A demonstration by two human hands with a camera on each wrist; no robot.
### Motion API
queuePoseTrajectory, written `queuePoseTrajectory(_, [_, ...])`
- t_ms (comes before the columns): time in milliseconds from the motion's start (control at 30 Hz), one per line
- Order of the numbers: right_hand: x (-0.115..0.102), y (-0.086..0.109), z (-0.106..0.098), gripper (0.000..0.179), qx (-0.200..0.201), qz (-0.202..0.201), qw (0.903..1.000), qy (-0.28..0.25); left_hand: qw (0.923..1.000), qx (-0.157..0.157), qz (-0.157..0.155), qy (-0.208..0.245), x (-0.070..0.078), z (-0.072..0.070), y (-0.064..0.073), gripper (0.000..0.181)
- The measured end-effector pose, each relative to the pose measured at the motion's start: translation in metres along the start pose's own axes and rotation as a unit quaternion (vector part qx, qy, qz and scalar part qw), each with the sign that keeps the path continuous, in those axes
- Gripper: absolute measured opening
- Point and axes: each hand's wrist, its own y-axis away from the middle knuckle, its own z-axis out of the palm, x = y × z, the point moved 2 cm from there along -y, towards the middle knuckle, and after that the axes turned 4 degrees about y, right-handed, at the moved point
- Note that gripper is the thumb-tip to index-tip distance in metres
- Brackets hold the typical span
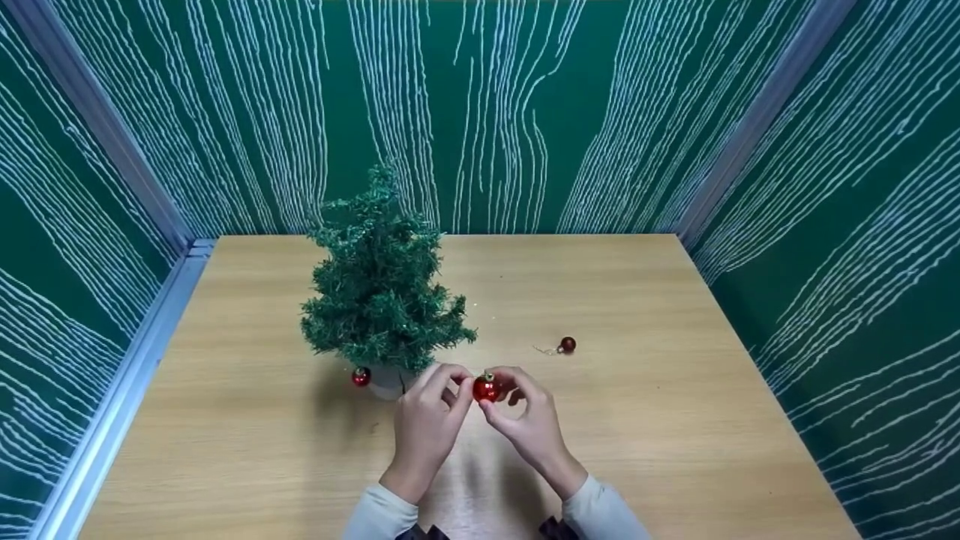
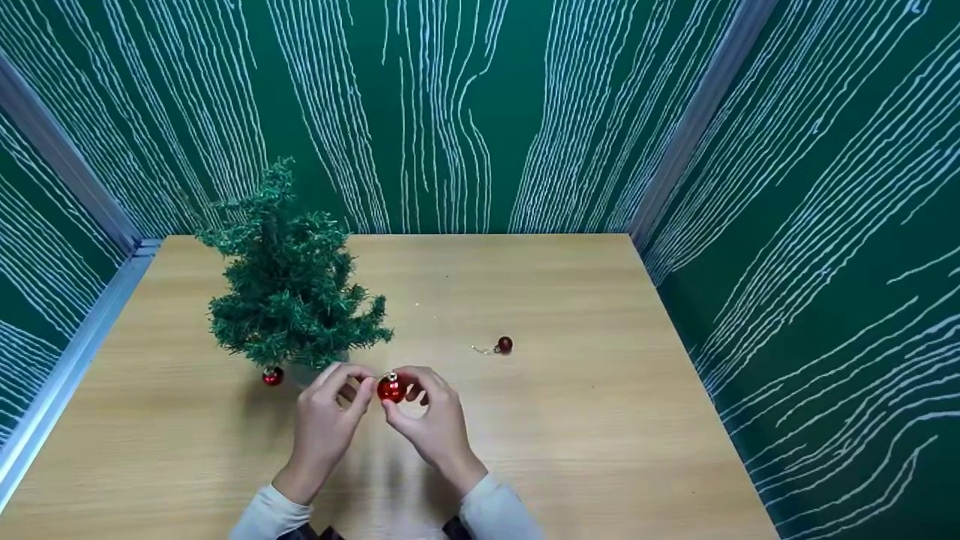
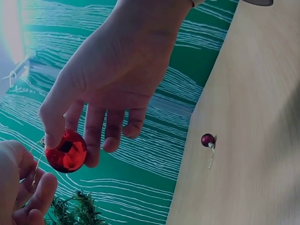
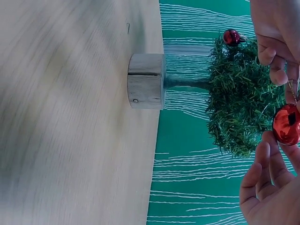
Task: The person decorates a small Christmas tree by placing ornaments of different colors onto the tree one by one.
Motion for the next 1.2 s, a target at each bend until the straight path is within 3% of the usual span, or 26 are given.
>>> queuePoseTrajectory(233, [0.002,0.003,0.003,0.037,-0.002,-0.004,1.0,0.008,0.9999,0.006,-0.011,0.011,0.0,-0.004,-0.002,0.007])
queuePoseTrajectory(700, [0.002,0.006,0.013,0.034,-0.025,0.013,0.9995,-0.014,0.9992,0.034,0.005,0.018,-0.001,-0.011,-0.006,0.007])
queuePoseTrajectory(1200, [-0.004,0.007,0.021,0.034,-0.058,-0.01,0.9982,-0.011,0.9993,0.033,0.009,0.012,0.002,-0.011,-0.006,0.01])
